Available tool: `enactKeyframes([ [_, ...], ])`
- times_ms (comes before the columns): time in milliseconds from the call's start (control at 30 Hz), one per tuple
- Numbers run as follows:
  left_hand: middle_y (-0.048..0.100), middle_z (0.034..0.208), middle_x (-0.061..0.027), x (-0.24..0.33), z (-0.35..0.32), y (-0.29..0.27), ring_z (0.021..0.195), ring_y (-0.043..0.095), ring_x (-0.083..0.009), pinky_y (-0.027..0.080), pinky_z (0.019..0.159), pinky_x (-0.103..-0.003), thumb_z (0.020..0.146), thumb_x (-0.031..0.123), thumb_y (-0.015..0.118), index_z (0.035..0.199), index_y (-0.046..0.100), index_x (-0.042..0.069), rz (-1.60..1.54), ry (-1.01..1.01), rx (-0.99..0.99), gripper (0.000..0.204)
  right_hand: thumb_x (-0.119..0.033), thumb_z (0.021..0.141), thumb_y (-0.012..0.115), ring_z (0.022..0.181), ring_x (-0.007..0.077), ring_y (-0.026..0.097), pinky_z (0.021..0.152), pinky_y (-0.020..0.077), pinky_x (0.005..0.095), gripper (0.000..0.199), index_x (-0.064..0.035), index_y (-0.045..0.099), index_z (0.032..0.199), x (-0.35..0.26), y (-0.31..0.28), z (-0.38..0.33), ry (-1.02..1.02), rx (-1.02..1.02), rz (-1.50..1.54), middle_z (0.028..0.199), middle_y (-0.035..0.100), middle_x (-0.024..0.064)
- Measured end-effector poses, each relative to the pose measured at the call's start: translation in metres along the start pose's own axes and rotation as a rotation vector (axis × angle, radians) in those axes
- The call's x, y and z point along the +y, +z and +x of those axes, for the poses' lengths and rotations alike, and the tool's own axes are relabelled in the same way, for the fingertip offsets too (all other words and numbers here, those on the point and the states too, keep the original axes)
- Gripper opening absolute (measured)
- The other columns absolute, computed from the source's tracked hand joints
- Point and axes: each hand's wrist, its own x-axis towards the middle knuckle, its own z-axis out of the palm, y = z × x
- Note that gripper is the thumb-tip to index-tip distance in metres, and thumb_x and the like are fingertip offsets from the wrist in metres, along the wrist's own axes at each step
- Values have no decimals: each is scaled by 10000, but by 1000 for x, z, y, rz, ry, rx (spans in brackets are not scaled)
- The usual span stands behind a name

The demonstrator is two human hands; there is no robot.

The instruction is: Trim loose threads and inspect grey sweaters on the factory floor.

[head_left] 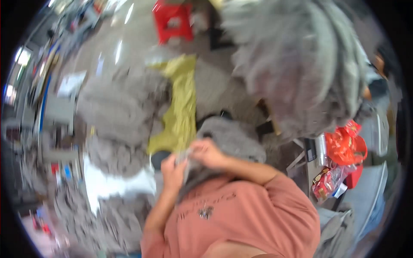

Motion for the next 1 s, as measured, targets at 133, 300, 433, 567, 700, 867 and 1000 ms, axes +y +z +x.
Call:
enactKeyframes([
  [133,511,629,38,-25,-3,20,557,410,-40,343,488,-205,693,-18,510,758,562,-17,-195,49,-99,83,-39,771,493,572,29,419,477,359,204,68,8,532,743,16,-10,2,-172,19,-259,607,487,-23],
  [300,525,667,40,-23,-7,18,586,424,-22,350,508,-185,717,-33,494,792,567,-16,-548,-193,-71,106,-18,728,471,531,58,439,451,372,248,68,21,508,686,5,5,-3,-205,29,-333,552,476,26],
  [433,530,679,31,-14,-17,17,610,435,-23,368,522,-192,721,-10,499,815,568,-13,-531,-156,-114,117,-16,710,489,490,120,460,446,378,287,78,18,461,645,17,-6,-3,-229,54,-607,535,460,107],
  [567,543,695,23,-26,-17,9,630,440,-25,386,549,-196,719,-3,522,800,572,-15,-488,-245,-132,96,-21,737,485,514,86,413,457,362,265,81,15,463,667,35,5,-13,-311,10,-410,538,433,73],
  [700,540,689,31,-36,-21,18,635,433,-22,382,551,-189,710,-20,539,762,569,-16,-336,-119,-271,60,-21,748,482,564,81,430,500,377,258,58,19,488,706,34,-8,-13,-46,-18,-302,583,463,60],
  [867,541,695,31,-25,-7,17,643,436,-21,381,555,-190,716,-10,550,784,579,-19,-445,-246,-357,75,-40,749,502,581,99,461,528,391,264,48,7,514,749,22,-20,-23,-98,-5,-367,611,483,64],
  [1000,579,726,0,-36,-7,26,645,498,-36,401,587,-183,730,-18,546,840,595,-15,-555,-281,-292,121,-63,723,561,618,187,496,558,404,283,116,-21,524,825,20,-44,-26,-329,33,-772,703,502,82],
])
